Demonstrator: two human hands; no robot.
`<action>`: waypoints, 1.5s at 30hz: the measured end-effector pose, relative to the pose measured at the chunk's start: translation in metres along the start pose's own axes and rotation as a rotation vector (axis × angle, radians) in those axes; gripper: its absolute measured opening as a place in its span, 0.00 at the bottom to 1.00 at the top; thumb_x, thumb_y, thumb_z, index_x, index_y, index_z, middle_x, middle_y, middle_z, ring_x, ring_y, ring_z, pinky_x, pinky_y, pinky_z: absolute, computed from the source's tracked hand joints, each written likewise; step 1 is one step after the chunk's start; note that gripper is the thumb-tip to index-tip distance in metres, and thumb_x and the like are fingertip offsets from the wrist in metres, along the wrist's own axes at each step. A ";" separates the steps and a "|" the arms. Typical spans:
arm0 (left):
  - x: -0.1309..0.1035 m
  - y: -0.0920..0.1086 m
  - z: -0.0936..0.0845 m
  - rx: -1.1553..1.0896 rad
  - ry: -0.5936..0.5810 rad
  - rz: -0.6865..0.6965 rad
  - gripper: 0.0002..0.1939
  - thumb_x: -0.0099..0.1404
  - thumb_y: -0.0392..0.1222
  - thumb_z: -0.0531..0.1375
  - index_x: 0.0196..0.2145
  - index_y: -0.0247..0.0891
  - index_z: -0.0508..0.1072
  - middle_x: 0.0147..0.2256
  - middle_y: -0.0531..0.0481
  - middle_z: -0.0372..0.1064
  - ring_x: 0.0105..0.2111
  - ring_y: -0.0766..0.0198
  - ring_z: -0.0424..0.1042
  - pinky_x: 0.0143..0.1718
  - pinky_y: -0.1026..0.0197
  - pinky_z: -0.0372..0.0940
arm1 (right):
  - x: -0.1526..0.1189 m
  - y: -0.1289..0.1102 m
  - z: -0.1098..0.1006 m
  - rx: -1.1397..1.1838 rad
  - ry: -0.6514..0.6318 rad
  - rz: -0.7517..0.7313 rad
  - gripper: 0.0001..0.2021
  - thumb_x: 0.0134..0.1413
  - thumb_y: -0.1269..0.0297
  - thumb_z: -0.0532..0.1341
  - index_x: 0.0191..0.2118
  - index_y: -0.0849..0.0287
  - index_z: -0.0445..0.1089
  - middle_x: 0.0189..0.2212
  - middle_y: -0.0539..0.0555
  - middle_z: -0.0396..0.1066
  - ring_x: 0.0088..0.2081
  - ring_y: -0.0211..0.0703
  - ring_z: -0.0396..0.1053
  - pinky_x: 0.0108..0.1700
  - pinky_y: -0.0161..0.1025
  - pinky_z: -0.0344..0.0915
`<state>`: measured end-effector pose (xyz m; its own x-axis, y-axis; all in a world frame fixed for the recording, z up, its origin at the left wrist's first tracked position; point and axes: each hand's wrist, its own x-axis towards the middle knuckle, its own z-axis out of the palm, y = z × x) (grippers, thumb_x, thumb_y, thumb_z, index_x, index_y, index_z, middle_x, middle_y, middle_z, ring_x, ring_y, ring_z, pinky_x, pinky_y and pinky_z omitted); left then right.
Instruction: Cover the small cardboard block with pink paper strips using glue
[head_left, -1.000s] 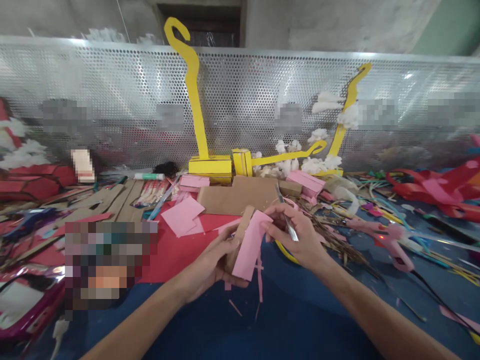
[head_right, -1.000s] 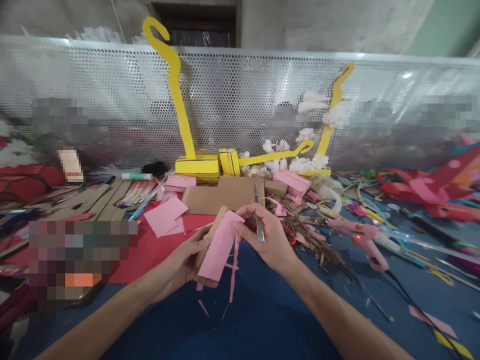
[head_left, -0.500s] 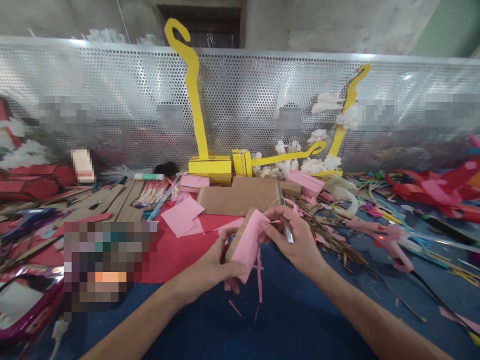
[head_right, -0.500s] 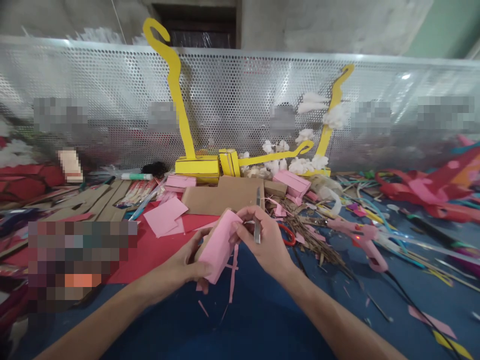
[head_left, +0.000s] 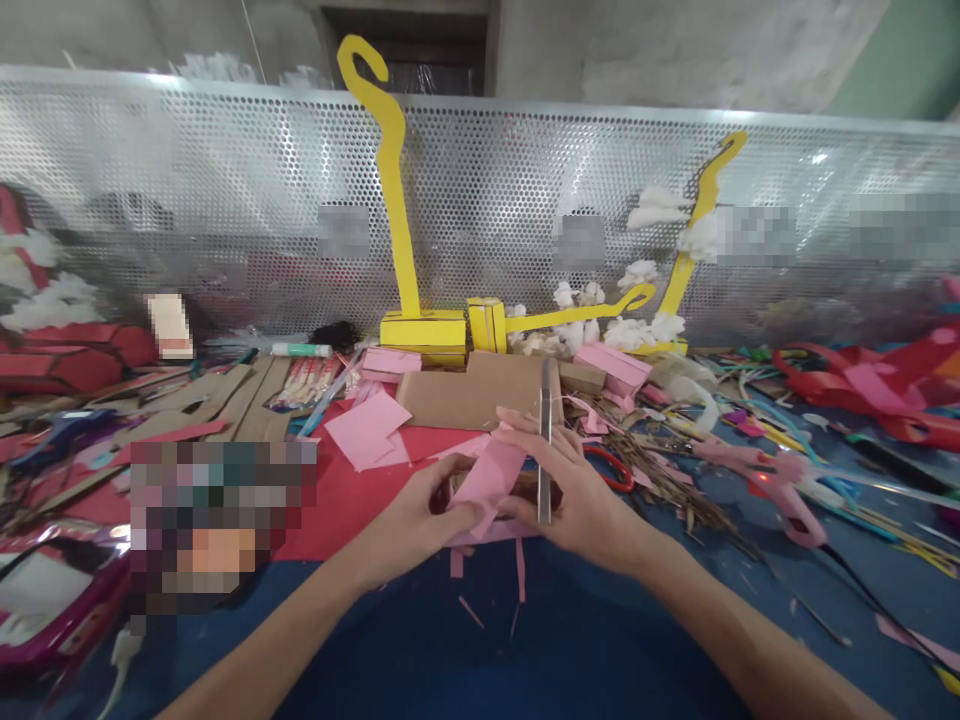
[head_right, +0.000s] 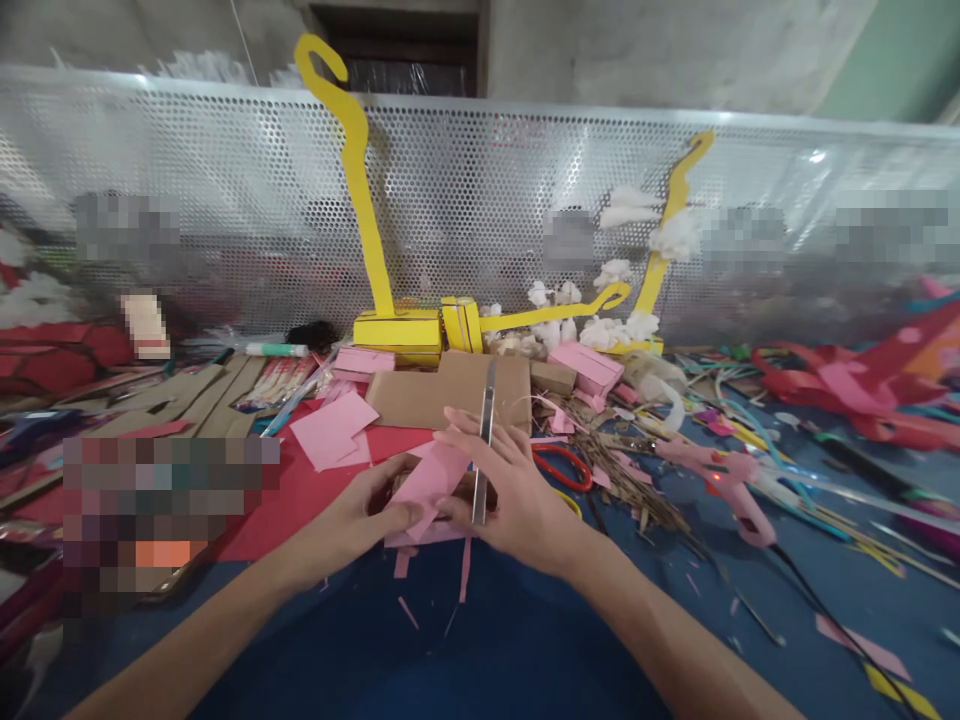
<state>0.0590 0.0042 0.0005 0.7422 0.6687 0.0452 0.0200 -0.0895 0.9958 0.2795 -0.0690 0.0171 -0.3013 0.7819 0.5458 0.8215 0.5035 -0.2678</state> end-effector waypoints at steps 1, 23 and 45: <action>0.001 0.000 0.000 0.041 -0.005 0.020 0.17 0.66 0.43 0.63 0.51 0.37 0.71 0.44 0.46 0.71 0.41 0.57 0.72 0.37 0.59 0.72 | 0.001 -0.001 -0.001 -0.001 -0.037 -0.023 0.28 0.65 0.56 0.63 0.66 0.51 0.57 0.69 0.60 0.59 0.69 0.55 0.55 0.66 0.53 0.52; 0.008 -0.017 0.000 0.128 0.083 0.105 0.29 0.59 0.43 0.70 0.55 0.42 0.66 0.42 0.48 0.74 0.39 0.59 0.74 0.41 0.59 0.69 | 0.001 0.010 -0.015 -0.038 0.057 0.116 0.07 0.66 0.70 0.59 0.46 0.52 0.70 0.42 0.53 0.78 0.46 0.51 0.71 0.53 0.50 0.52; 0.011 -0.002 0.003 -0.647 0.281 -0.044 0.23 0.63 0.48 0.69 0.53 0.40 0.73 0.53 0.41 0.77 0.53 0.49 0.76 0.55 0.50 0.70 | 0.001 0.003 0.008 1.033 -0.011 0.538 0.17 0.61 0.50 0.66 0.32 0.58 0.67 0.19 0.47 0.71 0.21 0.36 0.68 0.28 0.35 0.65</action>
<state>0.0686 0.0096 -0.0013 0.5469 0.8348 -0.0638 -0.4213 0.3402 0.8407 0.2775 -0.0636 0.0106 -0.0421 0.9864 0.1590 0.0609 0.1614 -0.9850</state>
